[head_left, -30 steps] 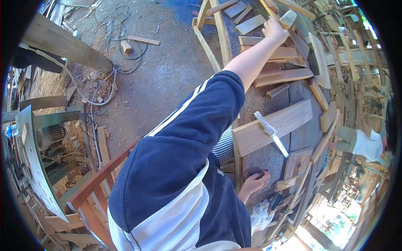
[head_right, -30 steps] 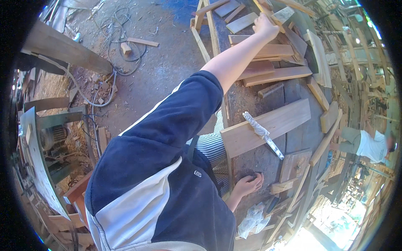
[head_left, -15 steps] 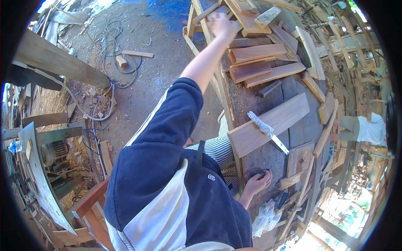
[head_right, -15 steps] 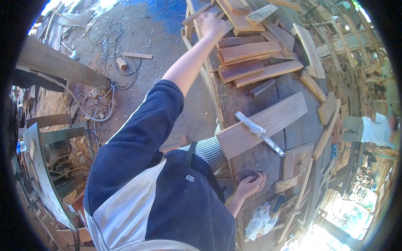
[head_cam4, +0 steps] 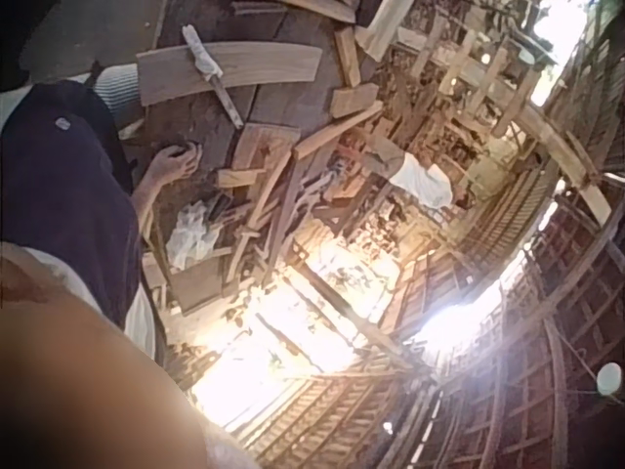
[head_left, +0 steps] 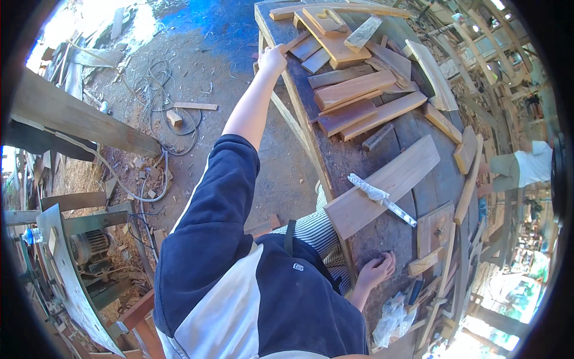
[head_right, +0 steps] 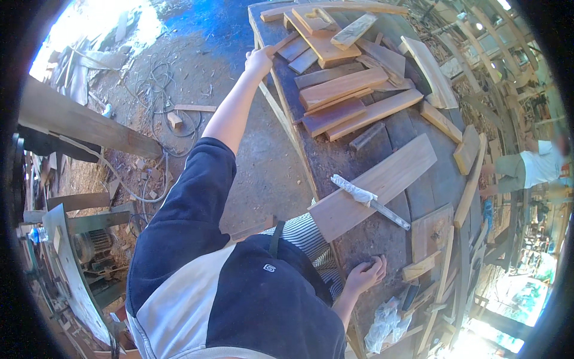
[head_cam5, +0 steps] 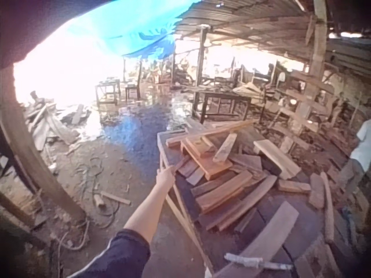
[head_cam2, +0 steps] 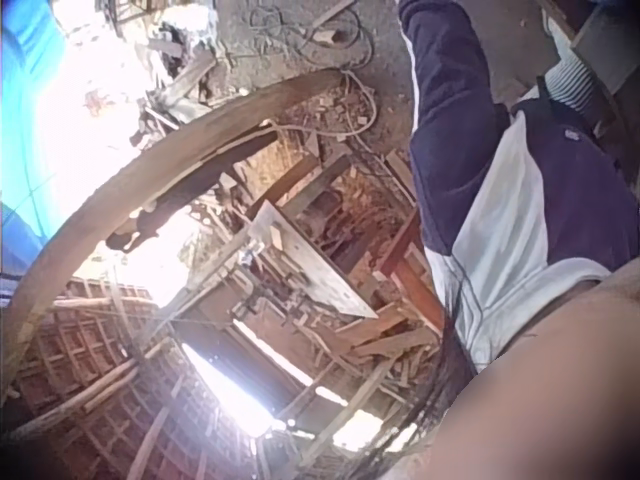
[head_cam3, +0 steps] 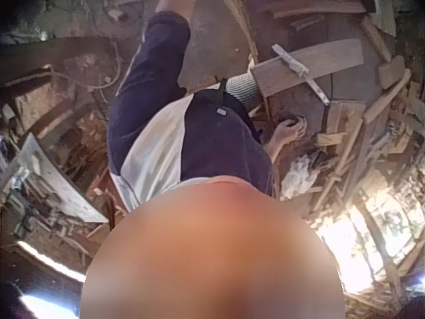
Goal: The person cuts a small piece of wood from a wood plank on a workshop table using a hand saw.
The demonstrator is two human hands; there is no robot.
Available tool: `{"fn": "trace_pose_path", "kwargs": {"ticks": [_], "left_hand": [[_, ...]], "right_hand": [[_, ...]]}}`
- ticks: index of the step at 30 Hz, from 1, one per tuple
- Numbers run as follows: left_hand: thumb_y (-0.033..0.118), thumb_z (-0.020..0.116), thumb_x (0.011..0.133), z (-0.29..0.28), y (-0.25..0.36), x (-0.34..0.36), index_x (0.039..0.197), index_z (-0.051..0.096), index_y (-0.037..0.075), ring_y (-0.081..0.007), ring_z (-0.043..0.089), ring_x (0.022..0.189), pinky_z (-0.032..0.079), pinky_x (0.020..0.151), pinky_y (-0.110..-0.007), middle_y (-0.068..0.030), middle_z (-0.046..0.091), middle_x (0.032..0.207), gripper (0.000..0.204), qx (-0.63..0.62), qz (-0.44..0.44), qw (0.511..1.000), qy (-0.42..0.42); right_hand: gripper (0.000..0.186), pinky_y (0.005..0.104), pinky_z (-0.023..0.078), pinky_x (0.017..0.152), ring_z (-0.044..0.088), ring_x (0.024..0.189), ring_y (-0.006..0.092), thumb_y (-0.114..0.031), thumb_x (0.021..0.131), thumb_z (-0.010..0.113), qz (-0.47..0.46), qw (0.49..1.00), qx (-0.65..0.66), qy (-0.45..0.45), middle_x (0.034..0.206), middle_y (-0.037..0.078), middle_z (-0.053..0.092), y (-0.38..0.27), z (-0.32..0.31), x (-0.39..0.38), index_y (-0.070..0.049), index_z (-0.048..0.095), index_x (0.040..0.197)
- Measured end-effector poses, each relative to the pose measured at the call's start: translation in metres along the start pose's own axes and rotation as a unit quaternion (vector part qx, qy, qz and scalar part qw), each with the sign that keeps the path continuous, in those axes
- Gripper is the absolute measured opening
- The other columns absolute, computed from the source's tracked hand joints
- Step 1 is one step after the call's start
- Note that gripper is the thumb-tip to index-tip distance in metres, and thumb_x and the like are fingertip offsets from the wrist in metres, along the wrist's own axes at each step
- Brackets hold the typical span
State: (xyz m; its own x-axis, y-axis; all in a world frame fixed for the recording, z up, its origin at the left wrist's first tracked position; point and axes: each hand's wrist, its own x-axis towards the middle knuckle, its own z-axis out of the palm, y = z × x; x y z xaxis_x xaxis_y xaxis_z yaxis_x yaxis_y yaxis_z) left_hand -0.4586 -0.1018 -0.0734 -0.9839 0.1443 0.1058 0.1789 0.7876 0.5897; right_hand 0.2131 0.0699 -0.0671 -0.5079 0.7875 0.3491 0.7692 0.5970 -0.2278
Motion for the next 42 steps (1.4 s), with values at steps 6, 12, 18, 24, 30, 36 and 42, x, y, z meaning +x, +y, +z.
{"fn": "trace_pose_path", "kwargs": {"ticks": [6, 12, 18, 24, 30, 36, 42], "left_hand": [[0.022, 0.06, 0.091, 0.017, 0.009, -0.006, 0.134, 0.06, 0.03, -0.0386, 0.038, 0.133, 0.036, 0.106, -0.051, -0.0207, 0.045, 0.143, 0.043, 0.04, -0.029, 0.996, 0.074], [0.011, 0.054, 0.089, 0.028, 0.025, -0.017, 0.122, 0.066, 0.027, -0.0226, 0.037, 0.135, 0.023, 0.107, -0.055, 0.0027, 0.047, 0.142, 0.039, 0.206, 0.2, 0.946, 0.15], [0.021, 0.057, 0.088, 0.014, 0.037, -0.006, 0.116, 0.068, 0.028, -0.0262, 0.041, 0.129, 0.028, 0.106, -0.049, -0.0059, 0.056, 0.132, 0.031, 0.218, 0.212, 0.952, 0.026], [0.05, 0.048, 0.095, -0.001, 0.057, 0.007, 0.127, 0.063, 0.03, -0.0343, 0.042, 0.136, 0.03, 0.111, -0.05, -0.0123, 0.059, 0.138, 0.04, 0.286, 0.163, 0.941, -0.079], [0.051, 0.061, 0.088, -0.004, 0.052, 0.021, 0.118, 0.068, 0.029, -0.0347, 0.048, 0.13, 0.035, 0.109, -0.052, -0.0072, 0.065, 0.13, 0.038, 0.25, 0.172, 0.949, -0.089], [0.041, 0.078, 0.074, -0.002, 0.04, 0.03, 0.115, 0.069, 0.017, -0.0423, 0.062, 0.113, 0.05, 0.096, -0.048, -0.0166, 0.069, 0.116, 0.048, 0.14, 0.135, 0.98, -0.033], [0.035, 0.078, 0.077, -0.04, 0.017, -0.021, 0.11, 0.068, 0.002, -0.0401, 0.064, 0.102, 0.051, 0.09, -0.044, -0.0264, 0.064, 0.113, 0.048, -0.021, 0.139, 0.987, 0.073]], "right_hand": [[0.031, 0.0514, 0.033, 0.108, 0.048, 0.126, 0.036, -0.002, 0.081, 0.053, 0.0, 1.0, 0.002, -0.014, 0.134, 0.014, 0.057, -0.011, -0.004, 0.005, -0.005, 0.059, 0.111], [0.029, 0.051, 0.033, 0.108, 0.048, 0.126, 0.0354, -0.002, 0.08, 0.054, 0.008, 1.0, 0.008, -0.013, 0.134, 0.014, 0.057, -0.011, -0.005, 0.003, -0.006, 0.06, 0.109], [0.025, 0.048, 0.032, 0.109, 0.048, 0.126, 0.0352, -0.002, 0.082, 0.055, 0.018, 1.0, 0.012, -0.006, 0.133, 0.014, 0.058, -0.014, -0.005, 0.005, -0.006, 0.06, 0.105], [0.029, 0.0496, 0.033, 0.109, 0.048, 0.126, 0.0357, -0.002, 0.081, 0.056, 0.021, 1.0, -0.004, -0.014, 0.135, 0.014, 0.057, -0.011, -0.004, 0.005, -0.005, 0.06, 0.109], [0.029, 0.0488, 0.032, 0.109, 0.048, 0.126, 0.036, -0.002, 0.081, 0.056, 0.024, 1.0, -0.004, -0.008, 0.135, 0.014, 0.057, -0.014, -0.007, 0.005, -0.005, 0.06, 0.11], [0.027, 0.048, 0.033, 0.109, 0.049, 0.125, 0.0364, -0.002, 0.082, 0.056, 0.026, 1.0, 0.008, -0.008, 0.133, 0.015, 0.057, -0.017, -0.008, 0.008, -0.006, 0.061, 0.109], [0.026, 0.0474, 0.034, 0.107, 0.05, 0.122, 0.0368, -0.001, 0.082, 0.058, 0.025, 0.999, 0.03, 0.006, 0.13, 0.015, 0.059, -0.016, -0.011, 0.008, -0.007, 0.061, 0.108]]}}
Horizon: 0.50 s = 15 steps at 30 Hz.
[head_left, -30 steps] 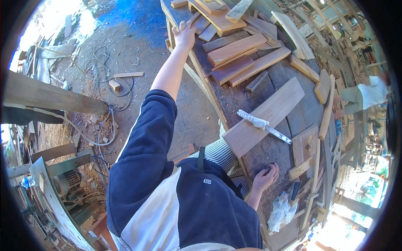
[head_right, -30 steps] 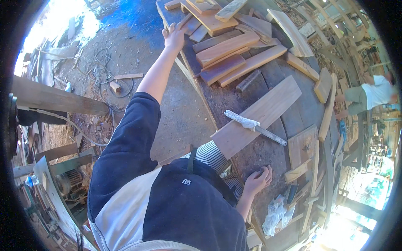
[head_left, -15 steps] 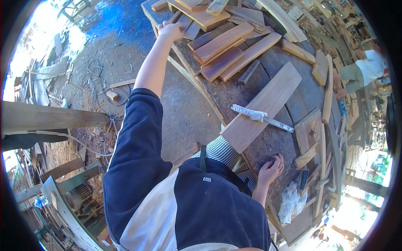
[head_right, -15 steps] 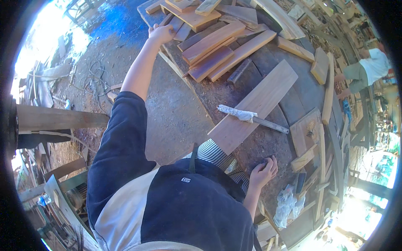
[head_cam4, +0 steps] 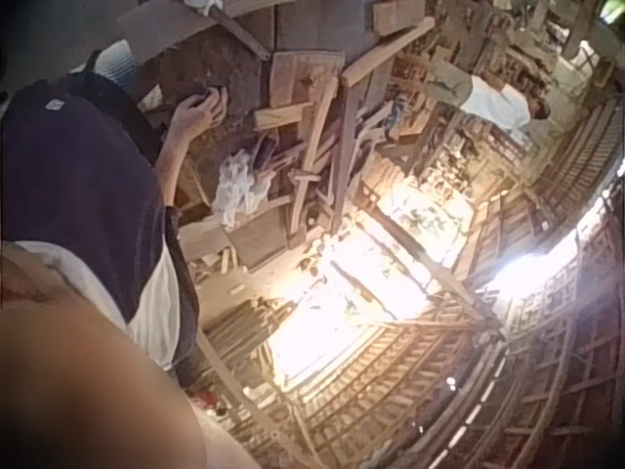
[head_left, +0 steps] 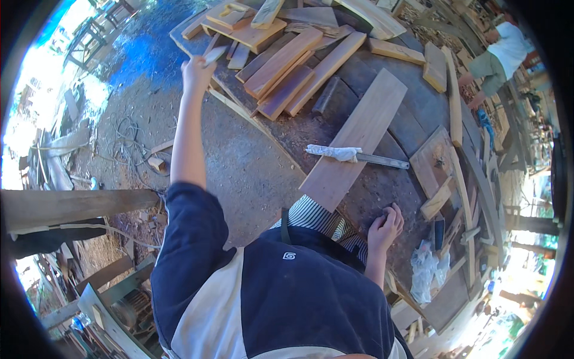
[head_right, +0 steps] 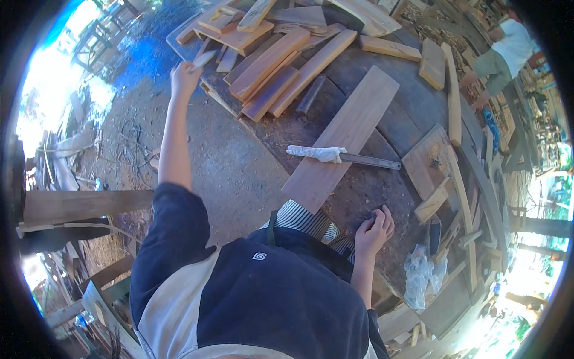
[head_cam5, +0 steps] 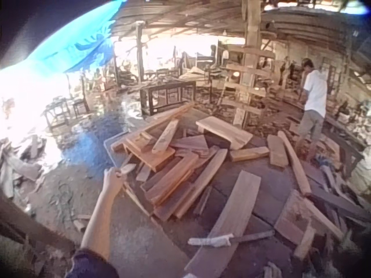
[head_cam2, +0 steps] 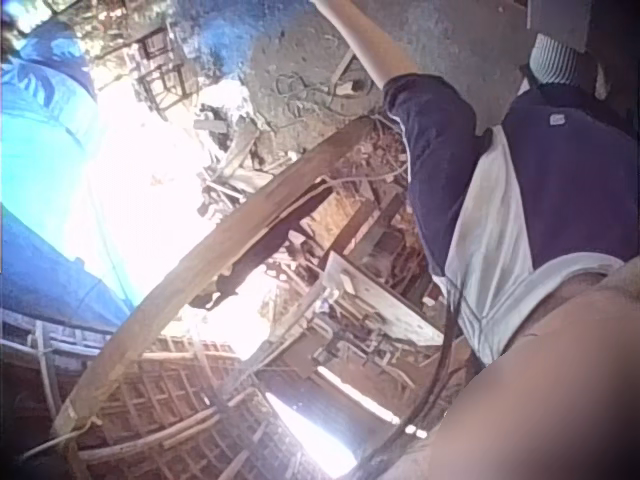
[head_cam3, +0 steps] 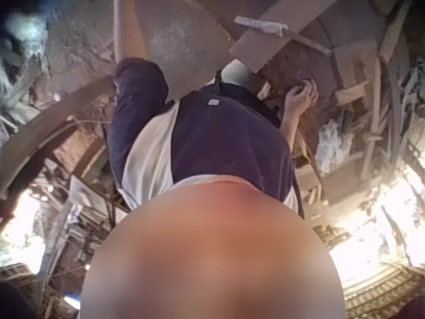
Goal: The person cuts a small piece of wood from a wood plank on a workshop table using a hand saw.
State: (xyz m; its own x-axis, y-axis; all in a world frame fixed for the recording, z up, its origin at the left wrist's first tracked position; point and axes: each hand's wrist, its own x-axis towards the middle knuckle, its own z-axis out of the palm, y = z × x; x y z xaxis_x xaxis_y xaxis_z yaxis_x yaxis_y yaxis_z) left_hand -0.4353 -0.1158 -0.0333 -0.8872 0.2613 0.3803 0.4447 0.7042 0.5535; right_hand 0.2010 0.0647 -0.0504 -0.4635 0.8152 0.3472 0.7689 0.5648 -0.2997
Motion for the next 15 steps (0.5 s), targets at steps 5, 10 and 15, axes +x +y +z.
{"fn": "trace_pose_path", "kwargs": {"ticks": [5, 10, 15], "left_hand": [[0.027, 0.065, 0.095, -0.083, 0.019, -0.138, 0.101, 0.064, 0.0, -0.0126, 0.056, 0.073, 0.046, 0.069, -0.025, -0.0015, 0.059, 0.082, 0.028, -0.386, -0.184, 0.902, -0.064], [0.025, 0.059, 0.096, -0.105, 0.022, -0.251, 0.122, 0.055, 0.001, -0.0208, 0.061, 0.093, 0.052, 0.081, -0.031, -0.0118, 0.06, 0.116, 0.036, -0.654, -0.35, 0.67, -0.023], [0.024, 0.059, 0.095, -0.085, 0.07, -0.293, 0.126, 0.054, 0.001, -0.0203, 0.062, 0.092, 0.052, 0.085, -0.031, -0.0102, 0.061, 0.112, 0.039, -0.697, -0.33, 0.623, -0.13]], "right_hand": [[0.029, 0.0465, 0.041, 0.095, 0.058, 0.106, 0.0328, -0.003, 0.083, 0.062, -0.032, 0.995, 0.094, -0.002, 0.11, 0.013, 0.065, -0.047, -0.006, 0.016, -0.009, 0.063, 0.112], [0.031, 0.0447, 0.049, 0.059, 0.063, 0.059, 0.0321, -0.014, 0.09, 0.061, -0.113, 0.97, 0.195, -0.093, 0.067, 0.01, 0.065, -0.119, -0.001, 0.062, -0.011, 0.061, 0.122], [0.028, 0.0442, 0.052, 0.058, 0.066, 0.058, 0.0334, -0.031, 0.097, 0.056, -0.108, 0.983, 0.077, -0.127, 0.068, 0.01, 0.067, -0.146, 0.022, 0.098, -0.015, 0.061, 0.119]]}}
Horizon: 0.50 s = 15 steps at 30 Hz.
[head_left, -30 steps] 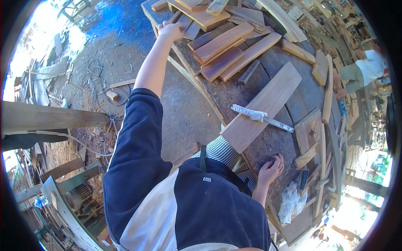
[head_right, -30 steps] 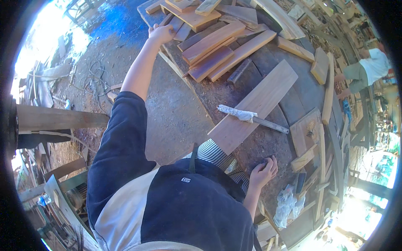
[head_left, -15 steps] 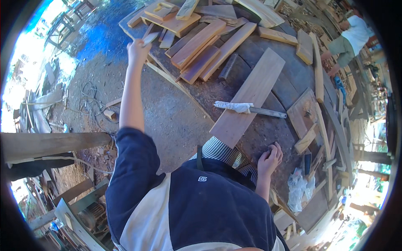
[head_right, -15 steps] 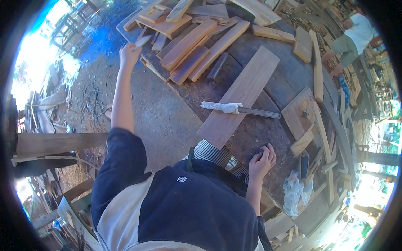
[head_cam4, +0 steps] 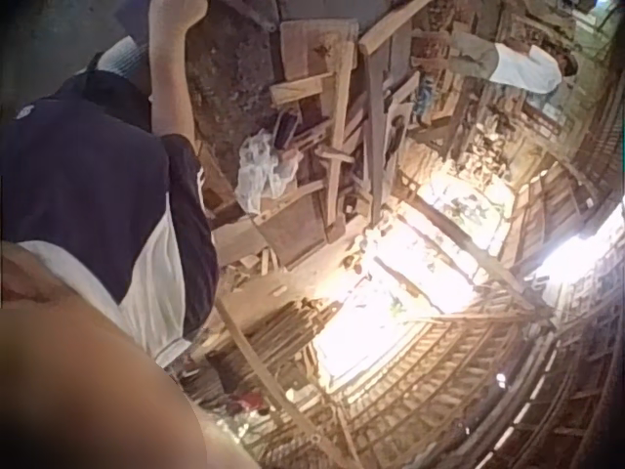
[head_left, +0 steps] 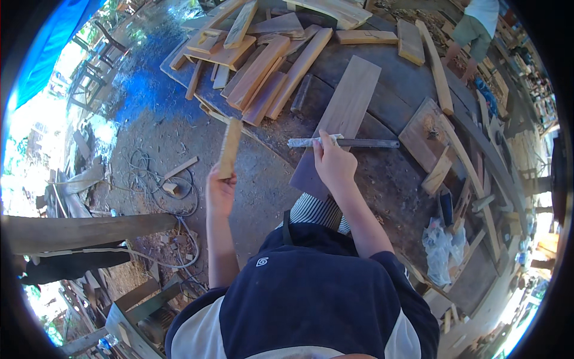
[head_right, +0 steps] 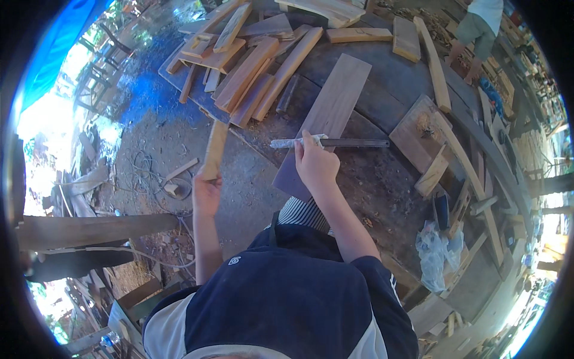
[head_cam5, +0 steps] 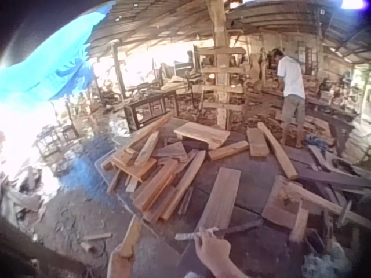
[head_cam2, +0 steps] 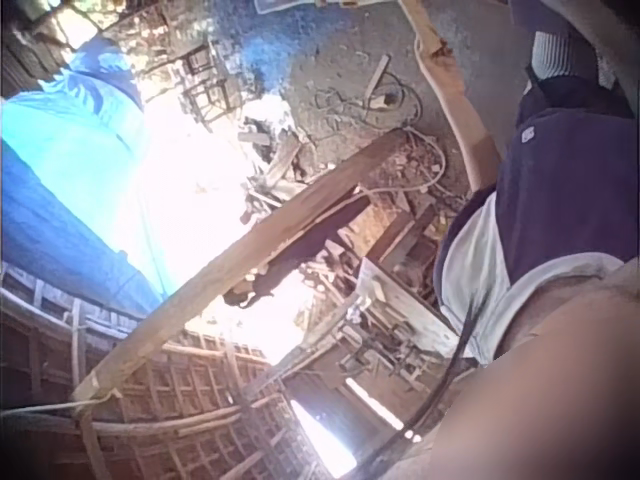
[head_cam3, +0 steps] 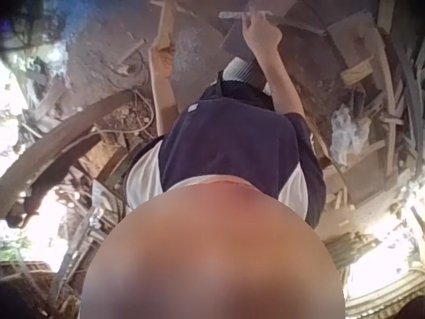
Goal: The person cuts a small piece of wood from a wood plank on a workshop table using a hand saw.
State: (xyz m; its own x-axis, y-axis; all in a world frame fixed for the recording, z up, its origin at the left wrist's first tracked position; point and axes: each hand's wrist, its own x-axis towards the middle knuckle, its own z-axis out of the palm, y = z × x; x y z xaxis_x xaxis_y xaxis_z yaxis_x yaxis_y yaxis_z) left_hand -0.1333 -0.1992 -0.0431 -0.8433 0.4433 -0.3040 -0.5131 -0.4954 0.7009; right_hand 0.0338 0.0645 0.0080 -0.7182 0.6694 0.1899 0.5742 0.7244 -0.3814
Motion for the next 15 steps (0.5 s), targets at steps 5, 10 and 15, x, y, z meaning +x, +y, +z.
{"fn": "trace_pose_path", "kwargs": {"ticks": [5, 10, 15], "left_hand": [[0.018, 0.059, 0.093, 0.058, -0.03, -0.004, 0.135, 0.05, 0.001, -0.0212, 0.064, 0.1, 0.053, 0.087, -0.032, -0.0103, 0.061, 0.114, 0.046, 0.149, -0.014, 0.981, -0.125], [0.008, 0.063, 0.09, 0.099, -0.076, 0.008, 0.131, 0.055, 0.002, -0.0204, 0.064, 0.1, 0.05, 0.089, -0.03, -0.0098, 0.059, 0.114, 0.042, 0.392, 0.098, 0.885, -0.233], [0.01, 0.07, 0.087, 0.144, -0.107, -0.021, 0.123, 0.063, 0.009, -0.0329, 0.056, 0.105, 0.047, 0.092, -0.04, -0.0152, 0.056, 0.111, 0.036, 0.635, 0.306, 0.666, -0.243]], "right_hand": [[0.027, 0.0453, 0.054, 0.062, 0.07, 0.066, 0.0342, -0.04, 0.098, 0.054, 0.07, 0.997, 0.039, -0.005, 0.071, 0.011, 0.069, 0.007, -0.014, -0.02, -0.015, 0.06, 0.101], [0.017, 0.0453, 0.053, 0.067, 0.068, 0.072, 0.0355, -0.028, 0.095, 0.059, 0.141, 0.986, 0.085, 0.025, 0.079, 0.014, 0.068, 0.07, -0.023, -0.078, -0.012, 0.06, 0.101], [0.022, 0.0417, 0.051, 0.07, 0.065, 0.075, 0.033, -0.004, 0.085, 0.064, 0.173, 0.935, 0.304, 0.055, 0.088, 0.016, 0.066, 0.118, -0.033, -0.129, -0.008, 0.062, 0.107]]}}
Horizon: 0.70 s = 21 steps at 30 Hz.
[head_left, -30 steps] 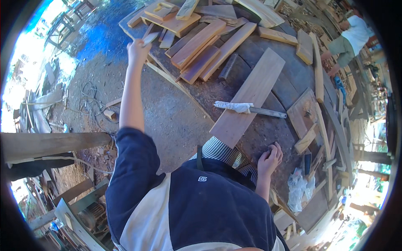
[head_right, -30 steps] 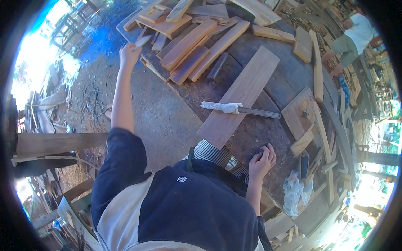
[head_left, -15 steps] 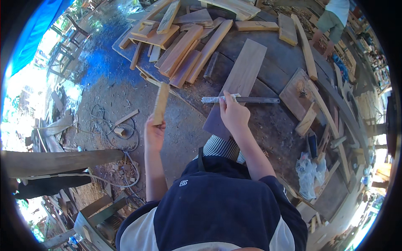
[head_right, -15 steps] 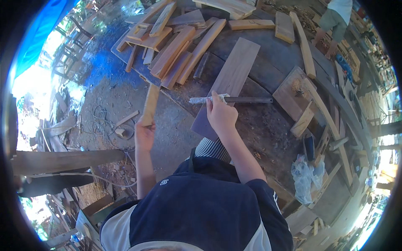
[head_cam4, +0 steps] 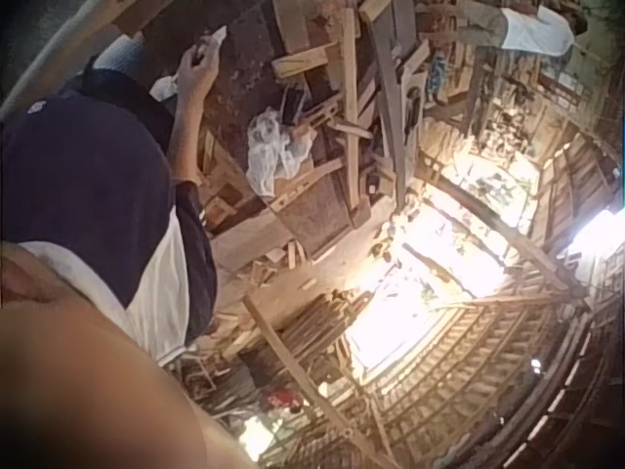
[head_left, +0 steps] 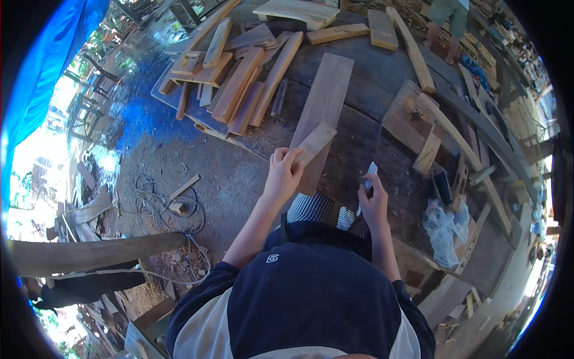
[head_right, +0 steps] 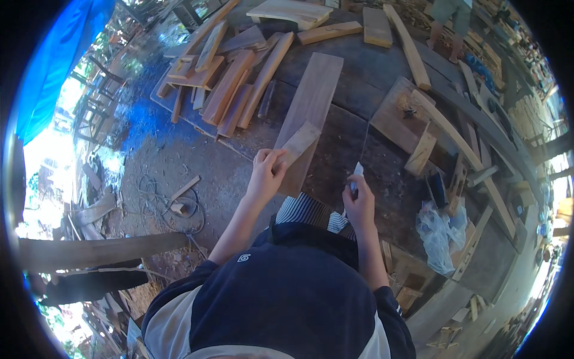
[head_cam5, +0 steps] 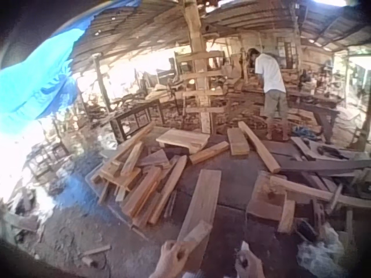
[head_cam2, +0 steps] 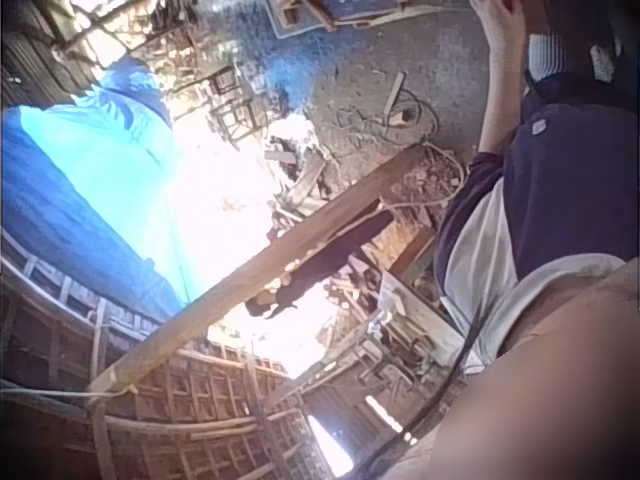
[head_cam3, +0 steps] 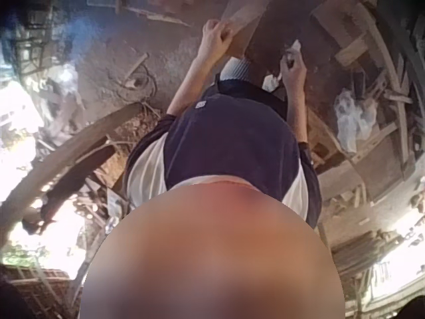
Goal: The person cuts a small piece of wood from a wood plank on a workshop table using a hand saw.
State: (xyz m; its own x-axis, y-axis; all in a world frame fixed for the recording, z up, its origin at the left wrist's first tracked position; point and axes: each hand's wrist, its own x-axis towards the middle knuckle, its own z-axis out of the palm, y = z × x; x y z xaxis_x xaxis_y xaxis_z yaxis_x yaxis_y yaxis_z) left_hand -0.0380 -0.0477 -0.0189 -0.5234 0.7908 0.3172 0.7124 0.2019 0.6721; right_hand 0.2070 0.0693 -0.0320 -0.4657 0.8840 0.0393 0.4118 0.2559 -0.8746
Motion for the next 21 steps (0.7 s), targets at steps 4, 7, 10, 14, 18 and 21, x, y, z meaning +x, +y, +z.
{"fn": "trace_pose_path", "kwargs": {"ticks": [4, 7, 10, 14, 18, 21], "left_hand": [[0.014, 0.073, 0.085, 0.018, 0.02, 0.001, 0.119, 0.064, 0.009, -0.0377, 0.053, 0.108, 0.045, 0.095, -0.045, -0.0156, 0.057, 0.11, 0.036, 0.083, 0.016, 0.994, 0.066], [0.02, 0.075, 0.084, 0.016, 0.009, 0.013, 0.117, 0.064, 0.009, -0.0384, 0.052, 0.109, 0.043, 0.097, -0.049, -0.016, 0.057, 0.112, 0.036, 0.083, -0.008, 0.996, 0.041], [0.023, 0.075, 0.084, 0.006, -0.017, 0.05, 0.116, 0.064, 0.011, -0.0383, 0.05, 0.112, 0.043, 0.097, -0.049, -0.0161, 0.055, 0.114, 0.036, 0.141, -0.044, 0.987, 0.07], [0.044, 0.07, 0.087, -0.005, -0.036, 0.123, 0.109, 0.069, 0.016, -0.0388, 0.049, 0.121, 0.04, 0.102, -0.051, -0.0153, 0.057, 0.121, 0.035, 0.322, -0.001, 0.942, 0.1], [0.037, 0.063, 0.09, -0.011, -0.047, 0.261, 0.108, 0.07, 0.013, -0.0371, 0.052, 0.119, 0.042, 0.1, -0.053, -0.0166, 0.058, 0.123, 0.031, 0.295, 0.102, 0.941, 0.133], [0.027, 0.058, 0.091, 0.0, -0.076, 0.386, 0.112, 0.065, 0.012, -0.0344, 0.059, 0.118, 0.045, 0.098, -0.053, -0.0141, 0.063, 0.123, 0.027, 0.361, 0.046, 0.931, 0.025]], "right_hand": [[0.02, 0.041, 0.05, 0.075, 0.065, 0.084, 0.0327, -0.004, 0.083, 0.066, -0.166, 0.984, -0.025, 0.066, 0.091, 0.012, 0.067, 0.023, 0.004, -0.009, -0.008, 0.064, 0.103], [0.021, 0.0407, 0.05, 0.076, 0.065, 0.085, 0.0331, -0.004, 0.082, 0.067, -0.137, 0.988, -0.052, 0.041, 0.09, 0.012, 0.067, 0.012, 0.003, -0.003, -0.008, 0.064, 0.102], [0.021, 0.0408, 0.05, 0.076, 0.065, 0.086, 0.0325, -0.004, 0.082, 0.067, -0.136, 0.989, -0.037, 0.04, 0.089, 0.012, 0.066, 0.014, 0.002, -0.003, -0.009, 0.064, 0.103], [0.023, 0.0402, 0.05, 0.073, 0.065, 0.083, 0.0318, -0.003, 0.082, 0.067, -0.135, 0.989, -0.023, 0.049, 0.088, 0.011, 0.066, 0.017, 0.002, 0.0, -0.009, 0.064, 0.104], [0.023, 0.0375, 0.05, 0.069, 0.065, 0.078, 0.0313, 0.001, 0.081, 0.067, -0.123, 0.99, -0.008, 0.066, 0.087, 0.011, 0.067, 0.017, -0.002, 0.002, -0.008, 0.066, 0.101], [0.022, 0.0364, 0.05, 0.066, 0.065, 0.075, 0.0301, 0.003, 0.079, 0.068, -0.098, 0.992, 0.011, 0.085, 0.085, 0.011, 0.067, 0.025, 0.001, 0.003, -0.007, 0.066, 0.099]]}}
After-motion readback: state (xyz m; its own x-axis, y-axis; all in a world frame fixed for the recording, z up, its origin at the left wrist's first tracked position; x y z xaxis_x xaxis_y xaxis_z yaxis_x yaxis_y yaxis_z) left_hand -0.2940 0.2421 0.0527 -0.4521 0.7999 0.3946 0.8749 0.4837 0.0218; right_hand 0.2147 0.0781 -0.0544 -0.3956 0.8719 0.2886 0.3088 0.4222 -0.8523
